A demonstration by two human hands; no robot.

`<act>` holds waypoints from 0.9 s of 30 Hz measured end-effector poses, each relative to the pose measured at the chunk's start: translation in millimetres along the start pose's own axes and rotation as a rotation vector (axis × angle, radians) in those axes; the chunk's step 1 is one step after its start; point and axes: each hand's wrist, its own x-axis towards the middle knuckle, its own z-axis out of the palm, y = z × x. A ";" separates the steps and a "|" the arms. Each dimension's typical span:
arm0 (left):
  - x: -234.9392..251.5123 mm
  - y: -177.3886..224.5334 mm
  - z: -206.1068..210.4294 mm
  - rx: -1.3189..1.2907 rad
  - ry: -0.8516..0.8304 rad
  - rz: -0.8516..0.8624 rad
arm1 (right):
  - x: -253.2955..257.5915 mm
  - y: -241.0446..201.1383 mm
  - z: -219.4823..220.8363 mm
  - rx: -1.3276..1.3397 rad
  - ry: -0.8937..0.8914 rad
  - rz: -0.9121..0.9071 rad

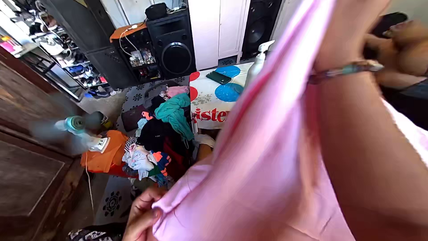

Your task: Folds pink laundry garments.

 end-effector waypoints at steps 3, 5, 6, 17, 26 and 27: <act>-29.0 -35.0 -23.8 -0.069 0.597 -0.174 | -10.0 28.3 100.9 -0.166 -0.250 -0.111; -45.3 -64.7 -56.0 0.098 0.836 -0.318 | -43.7 49.7 156.6 -0.283 -0.628 -0.177; -55.5 -78.6 -75.8 0.216 0.895 -0.425 | -69.5 58.8 178.3 -0.302 -0.788 -0.212; -83.1 -137.5 -179.6 1.249 0.227 -0.786 | -357.8 180.6 2.6 -0.417 -1.298 0.581; -72.8 -178.7 -173.2 1.344 -0.112 -0.922 | -412.3 209.0 -87.9 -0.285 -1.094 1.158; -74.0 -182.4 -177.4 1.374 -0.102 -0.912 | -412.0 211.7 -84.8 -0.293 -1.069 1.132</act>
